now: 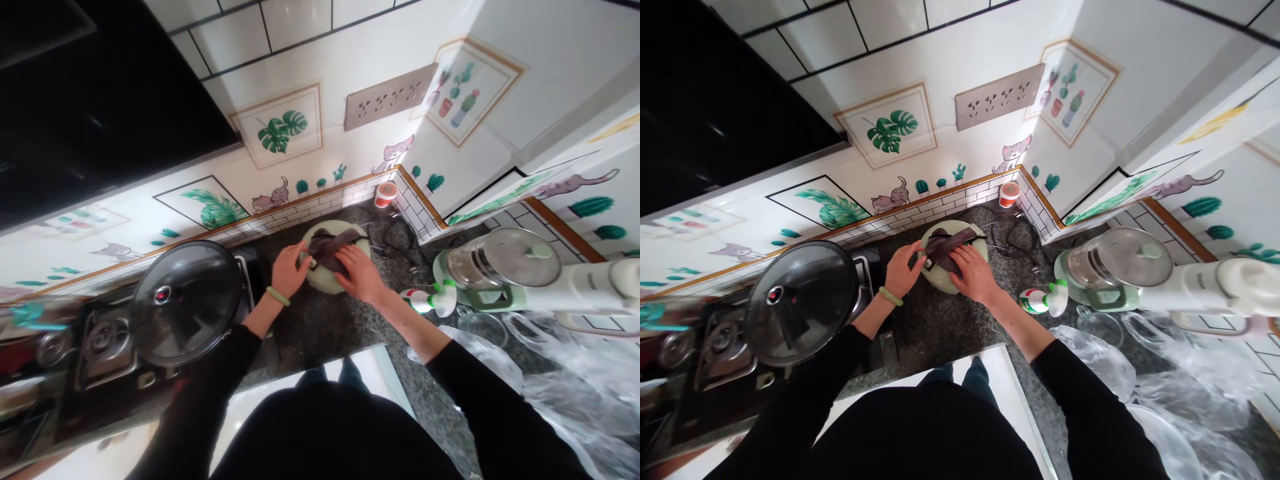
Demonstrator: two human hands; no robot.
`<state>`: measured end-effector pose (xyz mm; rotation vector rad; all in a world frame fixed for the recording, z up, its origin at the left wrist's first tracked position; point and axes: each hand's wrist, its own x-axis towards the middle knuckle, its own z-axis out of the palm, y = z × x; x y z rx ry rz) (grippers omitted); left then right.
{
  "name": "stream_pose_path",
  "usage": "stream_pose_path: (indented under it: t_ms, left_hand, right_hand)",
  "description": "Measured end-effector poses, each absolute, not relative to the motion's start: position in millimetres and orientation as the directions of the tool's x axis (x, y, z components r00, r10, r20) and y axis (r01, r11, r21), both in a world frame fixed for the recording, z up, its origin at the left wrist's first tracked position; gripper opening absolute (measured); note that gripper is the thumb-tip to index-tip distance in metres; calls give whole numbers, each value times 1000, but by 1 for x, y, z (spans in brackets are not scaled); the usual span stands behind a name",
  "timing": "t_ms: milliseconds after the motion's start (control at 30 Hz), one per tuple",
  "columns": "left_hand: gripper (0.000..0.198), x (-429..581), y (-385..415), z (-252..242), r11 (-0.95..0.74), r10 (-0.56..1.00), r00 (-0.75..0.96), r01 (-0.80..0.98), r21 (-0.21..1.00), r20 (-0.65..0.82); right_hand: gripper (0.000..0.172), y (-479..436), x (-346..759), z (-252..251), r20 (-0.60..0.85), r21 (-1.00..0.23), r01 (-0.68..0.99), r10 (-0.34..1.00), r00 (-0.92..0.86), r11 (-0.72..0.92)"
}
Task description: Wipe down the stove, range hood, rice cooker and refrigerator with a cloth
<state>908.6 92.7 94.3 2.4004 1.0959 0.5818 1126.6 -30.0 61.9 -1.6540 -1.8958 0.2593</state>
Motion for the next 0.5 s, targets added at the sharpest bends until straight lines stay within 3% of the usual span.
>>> stream_pose_path:
  t_ms: [133,367,500]
  left_hand:
    - [66,908,93,89,-630,724,661,520,577,196]
    - [52,936,111,86,-662,618,774,417,623,138]
    - [43,947,122,73,-623,632,754,359,695,177]
  right_hand:
    - [52,-17,1107,61,308,-515,838,951,-18,182]
    - [43,-35,1136,60,313,-512,831,948,-56,218]
    - [48,-30,1131,68,289,-512,851,956,42,117]
